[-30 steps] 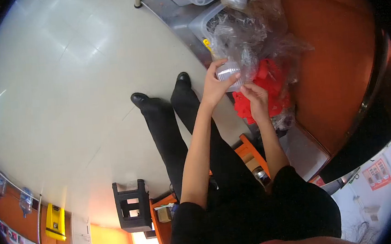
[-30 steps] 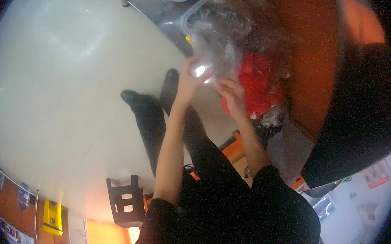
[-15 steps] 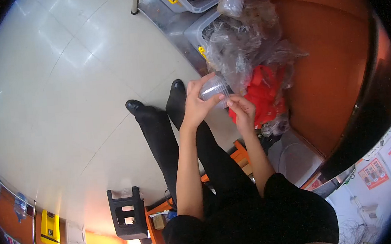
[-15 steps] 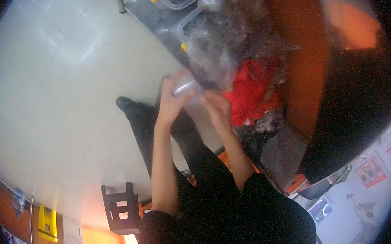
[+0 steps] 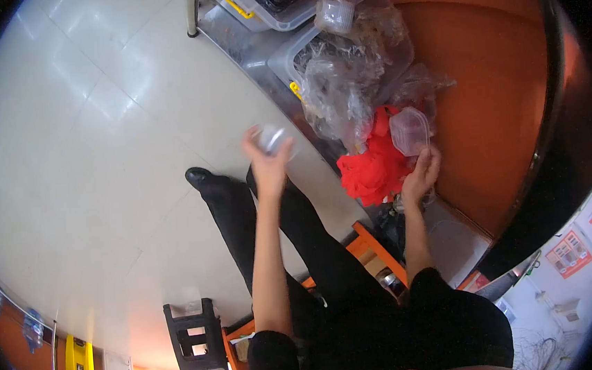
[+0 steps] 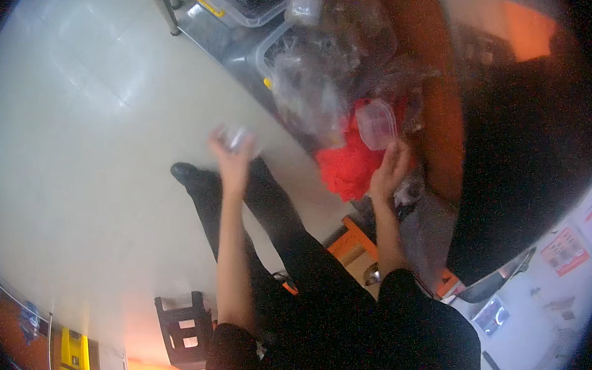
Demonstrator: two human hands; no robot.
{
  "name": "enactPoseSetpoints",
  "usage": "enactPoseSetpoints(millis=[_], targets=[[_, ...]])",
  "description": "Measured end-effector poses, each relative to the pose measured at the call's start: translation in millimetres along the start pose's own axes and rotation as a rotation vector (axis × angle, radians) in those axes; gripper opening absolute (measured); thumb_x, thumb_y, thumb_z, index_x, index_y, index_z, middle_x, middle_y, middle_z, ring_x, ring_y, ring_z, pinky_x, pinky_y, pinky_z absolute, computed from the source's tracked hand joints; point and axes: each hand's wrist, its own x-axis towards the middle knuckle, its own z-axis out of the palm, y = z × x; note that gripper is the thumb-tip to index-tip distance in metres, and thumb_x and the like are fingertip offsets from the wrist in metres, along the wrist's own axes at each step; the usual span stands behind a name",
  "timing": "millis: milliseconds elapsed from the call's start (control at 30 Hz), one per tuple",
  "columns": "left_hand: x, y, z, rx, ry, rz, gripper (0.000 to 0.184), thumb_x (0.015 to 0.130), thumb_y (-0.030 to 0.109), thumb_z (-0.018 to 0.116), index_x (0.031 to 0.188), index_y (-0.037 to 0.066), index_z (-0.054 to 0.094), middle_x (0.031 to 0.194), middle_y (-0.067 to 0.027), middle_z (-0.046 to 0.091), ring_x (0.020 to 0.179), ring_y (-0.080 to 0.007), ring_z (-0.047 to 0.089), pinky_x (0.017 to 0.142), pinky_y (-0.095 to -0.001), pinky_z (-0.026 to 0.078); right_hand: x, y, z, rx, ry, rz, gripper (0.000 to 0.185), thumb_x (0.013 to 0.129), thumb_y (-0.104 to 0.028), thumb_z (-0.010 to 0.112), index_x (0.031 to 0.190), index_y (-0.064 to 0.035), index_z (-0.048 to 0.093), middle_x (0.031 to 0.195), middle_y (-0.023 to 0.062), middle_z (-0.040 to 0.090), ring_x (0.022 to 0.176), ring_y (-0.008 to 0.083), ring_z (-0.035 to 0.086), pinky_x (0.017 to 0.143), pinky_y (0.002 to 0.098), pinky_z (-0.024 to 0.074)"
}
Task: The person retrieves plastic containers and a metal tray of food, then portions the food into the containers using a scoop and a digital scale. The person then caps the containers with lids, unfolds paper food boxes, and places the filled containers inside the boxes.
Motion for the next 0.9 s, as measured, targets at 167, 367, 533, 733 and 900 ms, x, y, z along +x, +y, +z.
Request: enactPoseSetpoints(millis=[167, 367, 533, 733, 900], targets=[[67, -21, 128, 0.514, -0.141, 0.636, 0.069, 0.069, 0.035, 0.066, 0.120, 0.002, 0.034, 0.130, -0.0257, 0.022, 0.119, -0.0383, 0.024, 0.096, -0.0467, 0.024, 100, 121, 46, -0.146, -0.146, 0.256, 0.030, 0.081, -0.024, 0.051, 0.100, -0.0012, 0.054, 0.089, 0.0087, 0.055, 0.084, 0.0208, 0.052, 0.077, 0.0333, 0.0402], [35, -28, 82, 0.564, -0.314, 0.673, 0.060, 0.071, 0.025, 0.063, 0.121, 0.004, 0.038, 0.129, -0.0242, 0.027, 0.115, -0.0400, 0.030, 0.096, -0.0483, 0.023, 221, 191, 116, -0.950, -0.460, -0.207, 0.041, 0.078, -0.029, 0.054, 0.112, -0.0066, 0.051, 0.091, 0.0207, 0.059, 0.090, 0.0356, 0.055, 0.075, 0.0415, 0.0439], [-30, -116, -34, 0.768, -0.335, 0.251, 0.051, 0.071, 0.015, 0.062, 0.116, 0.003, 0.042, 0.126, -0.0198, 0.035, 0.110, -0.0347, 0.039, 0.095, -0.0447, 0.028, 262, 129, 185, -0.986, -0.496, -0.108, 0.043, 0.077, -0.029, 0.055, 0.113, -0.0061, 0.049, 0.098, 0.0232, 0.055, 0.093, 0.0374, 0.052, 0.078, 0.0393, 0.0426], [-1, -138, -63, 0.972, -0.555, 0.169, 0.044, 0.074, 0.017, 0.059, 0.113, 0.002, 0.045, 0.113, -0.0155, 0.048, 0.102, -0.0313, 0.047, 0.087, -0.0388, 0.036, 290, 157, 245, -1.036, -0.454, -0.095, 0.044, 0.078, -0.029, 0.054, 0.114, -0.0045, 0.048, 0.103, 0.0217, 0.052, 0.096, 0.0353, 0.051, 0.080, 0.0384, 0.0414], [23, -134, -76, 1.085, -0.348, 0.076, 0.039, 0.075, 0.020, 0.057, 0.108, 0.003, 0.048, 0.105, -0.0127, 0.051, 0.094, -0.0284, 0.049, 0.080, -0.0370, 0.039, 290, 168, 245, -0.990, -0.398, -0.082, 0.045, 0.079, -0.029, 0.054, 0.115, -0.0031, 0.046, 0.107, 0.0204, 0.050, 0.098, 0.0336, 0.050, 0.082, 0.0376, 0.0404]])
